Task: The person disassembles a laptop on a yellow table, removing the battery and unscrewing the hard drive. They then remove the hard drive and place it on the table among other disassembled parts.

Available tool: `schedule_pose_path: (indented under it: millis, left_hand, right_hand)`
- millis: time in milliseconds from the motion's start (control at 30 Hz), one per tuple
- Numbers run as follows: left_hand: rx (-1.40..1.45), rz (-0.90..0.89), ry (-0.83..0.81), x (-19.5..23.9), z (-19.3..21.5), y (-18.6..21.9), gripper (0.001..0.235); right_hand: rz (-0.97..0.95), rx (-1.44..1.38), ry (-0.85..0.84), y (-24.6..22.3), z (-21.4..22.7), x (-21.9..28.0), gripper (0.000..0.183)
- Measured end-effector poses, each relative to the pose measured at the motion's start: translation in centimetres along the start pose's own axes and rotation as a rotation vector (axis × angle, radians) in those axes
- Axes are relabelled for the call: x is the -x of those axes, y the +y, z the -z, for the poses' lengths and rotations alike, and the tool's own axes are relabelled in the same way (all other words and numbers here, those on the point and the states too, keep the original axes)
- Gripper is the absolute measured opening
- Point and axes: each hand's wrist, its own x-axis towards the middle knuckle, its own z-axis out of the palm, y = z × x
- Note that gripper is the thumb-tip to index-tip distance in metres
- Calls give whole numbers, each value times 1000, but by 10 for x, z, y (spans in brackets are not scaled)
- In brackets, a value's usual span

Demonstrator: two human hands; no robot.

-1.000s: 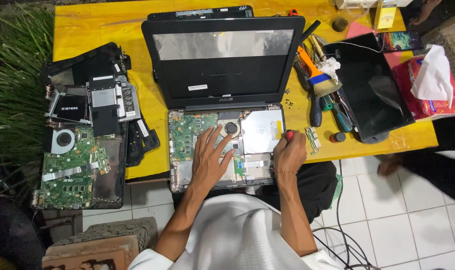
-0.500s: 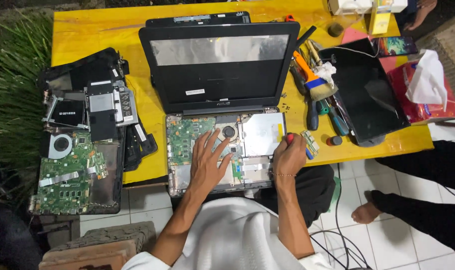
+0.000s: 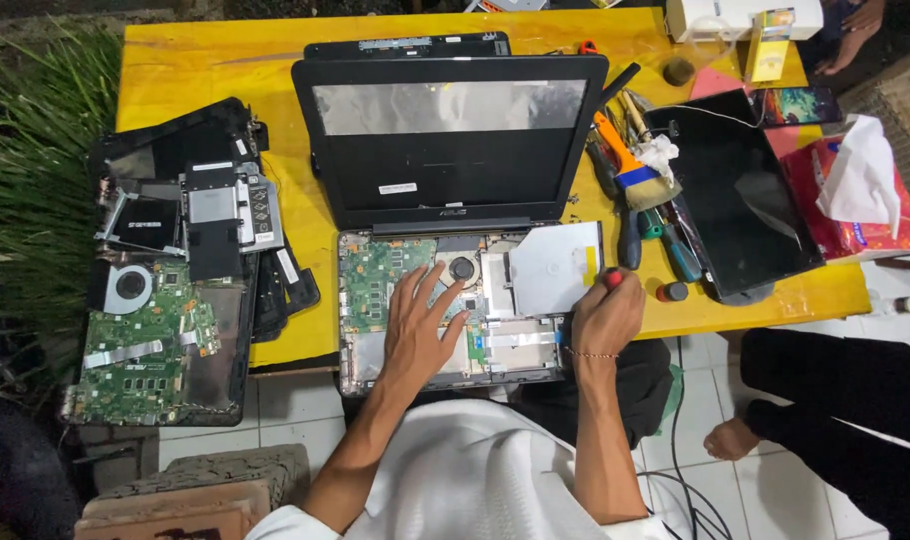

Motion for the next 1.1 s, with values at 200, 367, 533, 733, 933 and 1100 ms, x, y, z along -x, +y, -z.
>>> schedule_pose_path:
  millis: [200, 367, 533, 733, 933, 1100]
  left_hand:
    - [-20, -7, -2, 2, -5, -3, 36]
    - [41, 0, 2, -1, 1, 1, 35]
    - [204, 21, 17, 1, -2, -4, 32]
    - [894, 244, -101, 0, 17, -1, 49]
    - [885, 342, -16, 3, 13, -9, 52]
    - [991, 137, 224, -3, 19, 7, 20]
  right_hand:
    - [-152, -320, -17, -13, 11, -24, 9]
    - [-244, -689, -152, -35, 46, -23, 18]
    - [-440, -814, -480, -82, 94, -17, 36]
    - [35, -771, -513, -65, 81, 9, 26]
    - [320, -758, -473, -75, 91, 24, 18]
    - [582, -911, -307, -98, 108, 28, 24]
